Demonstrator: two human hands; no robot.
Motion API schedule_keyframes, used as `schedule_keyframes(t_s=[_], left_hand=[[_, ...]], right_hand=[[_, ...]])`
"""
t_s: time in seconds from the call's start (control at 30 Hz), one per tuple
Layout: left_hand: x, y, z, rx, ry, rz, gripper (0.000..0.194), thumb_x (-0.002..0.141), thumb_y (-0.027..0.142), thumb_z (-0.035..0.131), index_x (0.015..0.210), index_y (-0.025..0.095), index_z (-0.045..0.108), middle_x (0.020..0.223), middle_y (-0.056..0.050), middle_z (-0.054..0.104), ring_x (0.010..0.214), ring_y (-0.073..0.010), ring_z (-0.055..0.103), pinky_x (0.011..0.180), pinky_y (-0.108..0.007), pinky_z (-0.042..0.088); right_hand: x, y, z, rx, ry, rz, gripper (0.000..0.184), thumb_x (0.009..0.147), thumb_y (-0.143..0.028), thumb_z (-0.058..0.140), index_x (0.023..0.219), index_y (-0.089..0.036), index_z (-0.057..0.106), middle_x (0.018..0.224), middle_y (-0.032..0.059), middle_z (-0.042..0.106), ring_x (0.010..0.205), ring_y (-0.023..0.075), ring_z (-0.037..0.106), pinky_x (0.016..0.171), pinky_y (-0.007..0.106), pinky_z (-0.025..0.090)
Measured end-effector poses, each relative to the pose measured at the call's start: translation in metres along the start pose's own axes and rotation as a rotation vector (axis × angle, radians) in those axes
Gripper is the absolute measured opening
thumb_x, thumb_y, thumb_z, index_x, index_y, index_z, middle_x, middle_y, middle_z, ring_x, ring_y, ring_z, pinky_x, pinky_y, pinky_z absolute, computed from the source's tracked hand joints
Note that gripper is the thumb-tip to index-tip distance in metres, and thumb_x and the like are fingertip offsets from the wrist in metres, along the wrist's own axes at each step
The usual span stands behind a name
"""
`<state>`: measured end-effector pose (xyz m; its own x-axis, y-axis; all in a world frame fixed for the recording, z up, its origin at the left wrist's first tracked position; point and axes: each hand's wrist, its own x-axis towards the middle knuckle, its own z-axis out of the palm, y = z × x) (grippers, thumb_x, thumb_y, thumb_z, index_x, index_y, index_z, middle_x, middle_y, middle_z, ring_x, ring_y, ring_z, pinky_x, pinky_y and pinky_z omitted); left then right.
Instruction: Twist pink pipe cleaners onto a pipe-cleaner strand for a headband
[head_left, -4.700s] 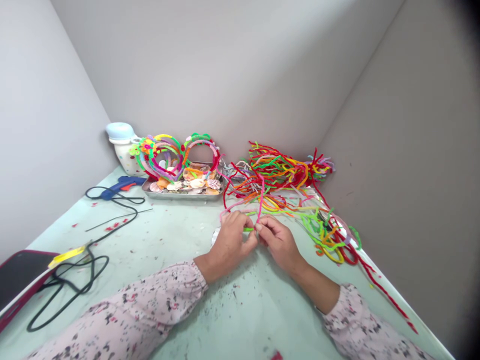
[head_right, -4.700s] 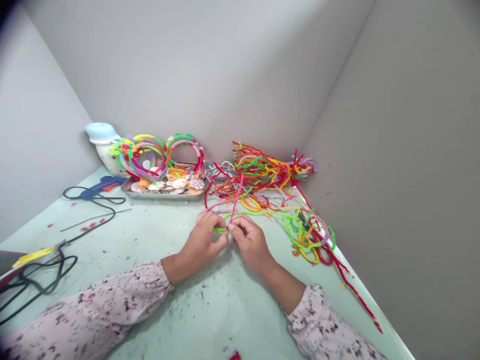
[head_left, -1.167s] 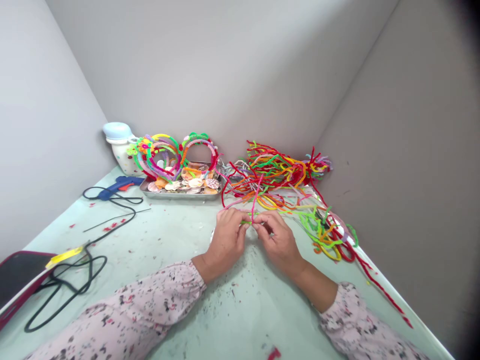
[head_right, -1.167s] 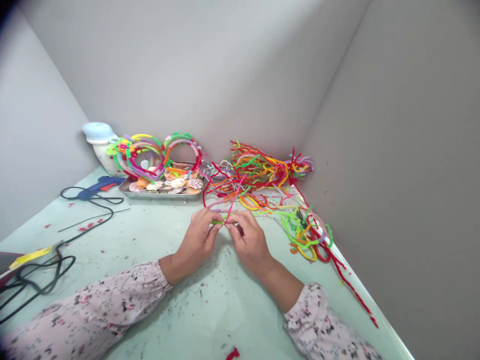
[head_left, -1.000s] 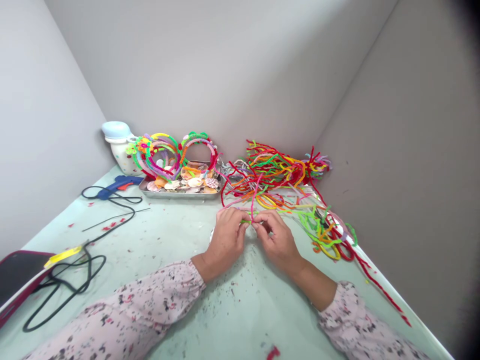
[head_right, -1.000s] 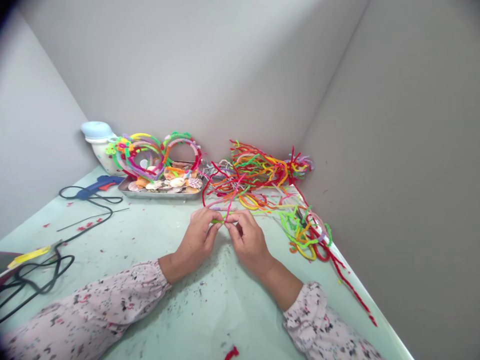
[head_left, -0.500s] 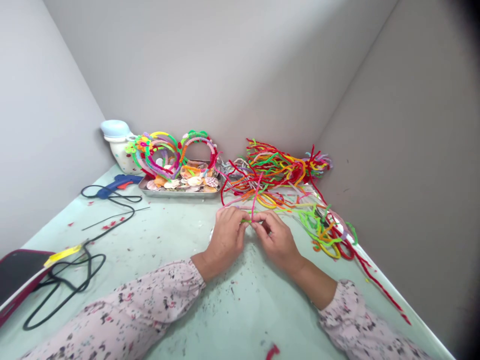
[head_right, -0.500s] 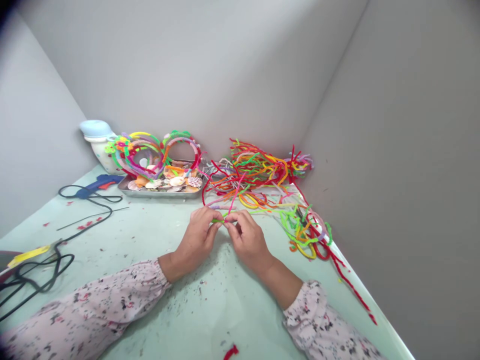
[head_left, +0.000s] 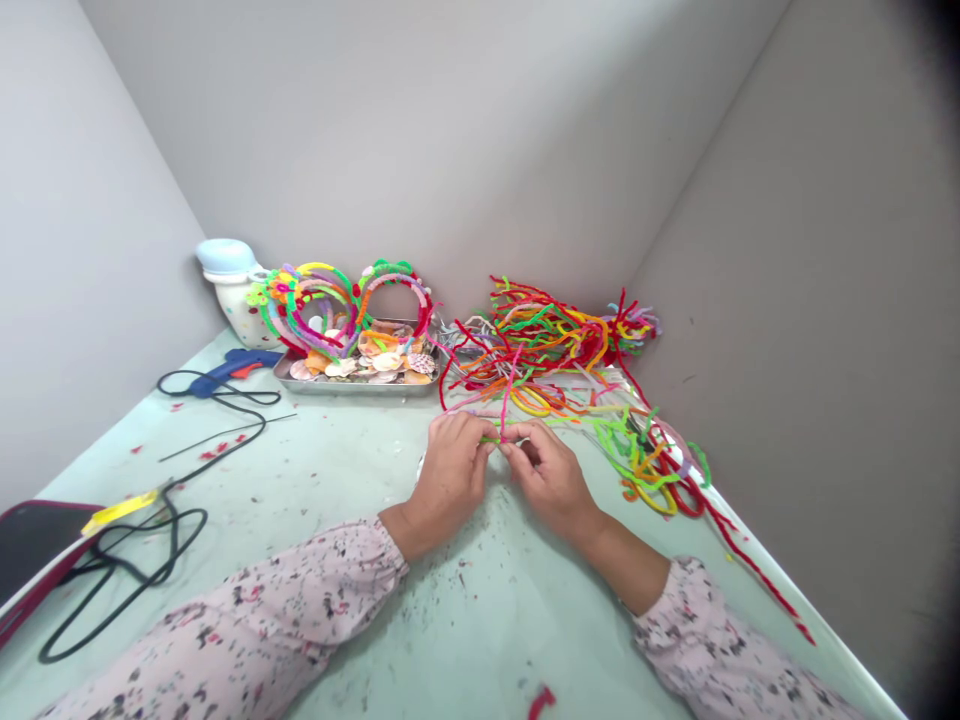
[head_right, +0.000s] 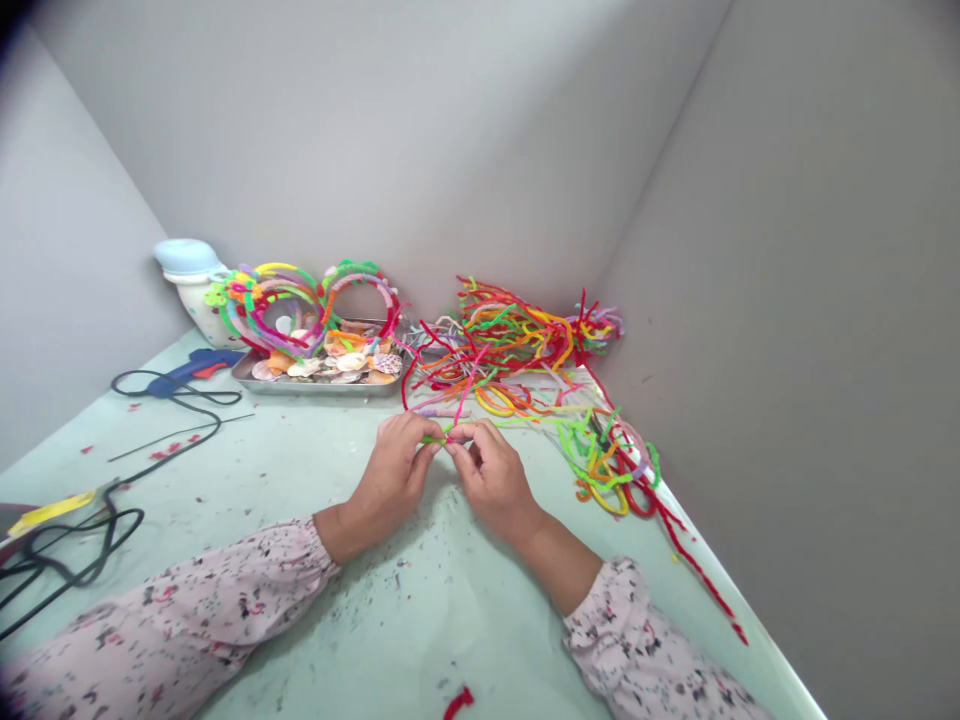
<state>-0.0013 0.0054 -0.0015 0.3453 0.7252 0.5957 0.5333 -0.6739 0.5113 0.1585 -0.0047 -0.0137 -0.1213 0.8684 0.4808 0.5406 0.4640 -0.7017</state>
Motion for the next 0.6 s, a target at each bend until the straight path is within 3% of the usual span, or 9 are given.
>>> schedule_keyframes(t_s=[0.6], left_hand=[[-0.0009,-0.0019,0.0012,0.016,-0.021,0.012,0.012,0.087,0.010,0.044,0.092,0.018,0.052,0.090,-0.004,0.057,0.091,-0.0191,0.049,0.088,-0.037,0.036]], right_hand=[[0.0022,-0.0032,-0.0021,-0.065,-0.039,-0.036,0.008,0.090,-0.023,0.048,0.088,-0.020,0.055,0.084,0.0013,0.055,0.079,0.0153,0.053,0.071,0.027,0.041]])
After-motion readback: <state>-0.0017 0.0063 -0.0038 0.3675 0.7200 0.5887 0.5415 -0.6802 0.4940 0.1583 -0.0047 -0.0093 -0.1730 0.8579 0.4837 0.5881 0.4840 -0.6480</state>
